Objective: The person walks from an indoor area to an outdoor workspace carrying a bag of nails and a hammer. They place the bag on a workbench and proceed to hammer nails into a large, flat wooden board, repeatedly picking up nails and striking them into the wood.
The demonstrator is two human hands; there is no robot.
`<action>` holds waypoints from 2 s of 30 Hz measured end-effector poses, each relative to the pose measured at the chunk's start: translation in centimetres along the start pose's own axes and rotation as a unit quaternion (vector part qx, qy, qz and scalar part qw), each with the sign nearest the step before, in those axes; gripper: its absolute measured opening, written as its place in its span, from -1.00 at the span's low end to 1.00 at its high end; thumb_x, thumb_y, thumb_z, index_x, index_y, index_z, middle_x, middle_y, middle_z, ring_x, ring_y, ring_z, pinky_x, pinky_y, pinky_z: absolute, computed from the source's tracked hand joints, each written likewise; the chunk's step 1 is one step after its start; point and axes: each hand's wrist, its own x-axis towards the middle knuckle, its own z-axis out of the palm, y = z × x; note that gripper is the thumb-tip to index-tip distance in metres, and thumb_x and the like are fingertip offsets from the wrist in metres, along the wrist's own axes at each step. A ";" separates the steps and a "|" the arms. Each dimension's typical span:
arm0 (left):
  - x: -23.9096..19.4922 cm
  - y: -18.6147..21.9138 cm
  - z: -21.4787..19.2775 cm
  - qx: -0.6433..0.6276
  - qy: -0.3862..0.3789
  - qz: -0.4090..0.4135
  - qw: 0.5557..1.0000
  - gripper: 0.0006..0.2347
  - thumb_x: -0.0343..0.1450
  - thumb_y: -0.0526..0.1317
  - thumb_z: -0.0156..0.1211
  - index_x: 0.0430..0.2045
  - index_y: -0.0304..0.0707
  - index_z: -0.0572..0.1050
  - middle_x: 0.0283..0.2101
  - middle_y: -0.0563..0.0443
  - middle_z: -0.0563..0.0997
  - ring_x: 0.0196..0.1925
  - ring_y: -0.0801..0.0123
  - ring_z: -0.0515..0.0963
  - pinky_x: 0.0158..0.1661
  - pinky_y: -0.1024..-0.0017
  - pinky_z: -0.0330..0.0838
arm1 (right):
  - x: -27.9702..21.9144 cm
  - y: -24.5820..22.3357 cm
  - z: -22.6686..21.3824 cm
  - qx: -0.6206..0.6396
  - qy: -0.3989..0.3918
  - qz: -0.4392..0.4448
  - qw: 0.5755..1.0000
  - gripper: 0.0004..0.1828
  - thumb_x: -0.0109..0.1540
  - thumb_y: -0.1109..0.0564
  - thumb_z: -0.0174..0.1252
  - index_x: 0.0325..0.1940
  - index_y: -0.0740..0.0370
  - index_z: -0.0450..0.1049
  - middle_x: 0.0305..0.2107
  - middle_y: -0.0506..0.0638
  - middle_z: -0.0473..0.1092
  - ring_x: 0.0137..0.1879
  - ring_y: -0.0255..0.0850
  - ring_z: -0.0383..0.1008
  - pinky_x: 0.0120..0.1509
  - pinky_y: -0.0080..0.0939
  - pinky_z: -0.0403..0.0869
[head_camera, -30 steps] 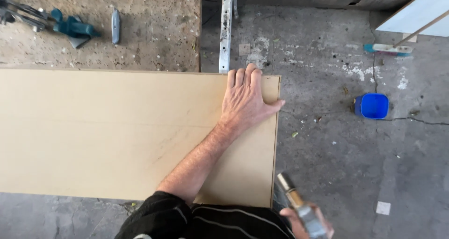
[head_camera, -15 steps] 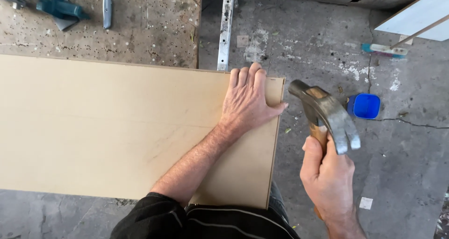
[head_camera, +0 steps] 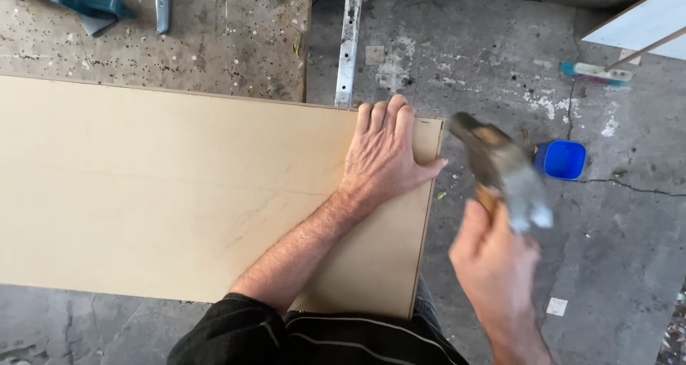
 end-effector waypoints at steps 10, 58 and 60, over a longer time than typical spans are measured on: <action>-0.2 0.1 -0.1 0.001 0.002 0.002 1.000 -0.25 0.10 0.16 0.54 -0.08 -0.52 0.35 0.07 -0.28 0.38 0.09 -0.08 0.35 0.19 0.07 0.18 | -0.9 0.5 0.9 -0.019 0.057 -0.092 0.994 -0.81 0.42 0.21 0.11 0.09 0.33 0.40 -0.39 0.28 0.50 -0.34 0.14 0.58 -0.29 0.06 0.52; -0.8 -0.6 0.1 0.005 0.004 0.015 1.000 -0.23 0.10 0.20 0.53 -0.07 -0.53 0.36 0.07 -0.29 0.40 0.10 -0.08 0.36 0.20 0.09 0.17 | -6.3 3.7 -1.8 -0.086 0.034 0.032 0.995 -0.73 0.43 0.05 0.14 0.07 0.30 0.40 -0.43 0.31 0.48 -0.28 0.31 0.53 -0.29 0.18 0.47; -0.4 -0.9 0.3 0.003 0.005 0.026 1.000 -0.24 0.12 0.20 0.53 -0.08 -0.51 0.36 0.08 -0.29 0.40 0.11 -0.08 0.37 0.20 0.09 0.17 | -9.3 5.7 -1.6 -0.090 0.051 0.059 0.993 -0.73 0.43 0.06 0.14 0.10 0.30 0.43 -0.35 0.34 0.49 -0.22 0.34 0.52 -0.23 0.18 0.47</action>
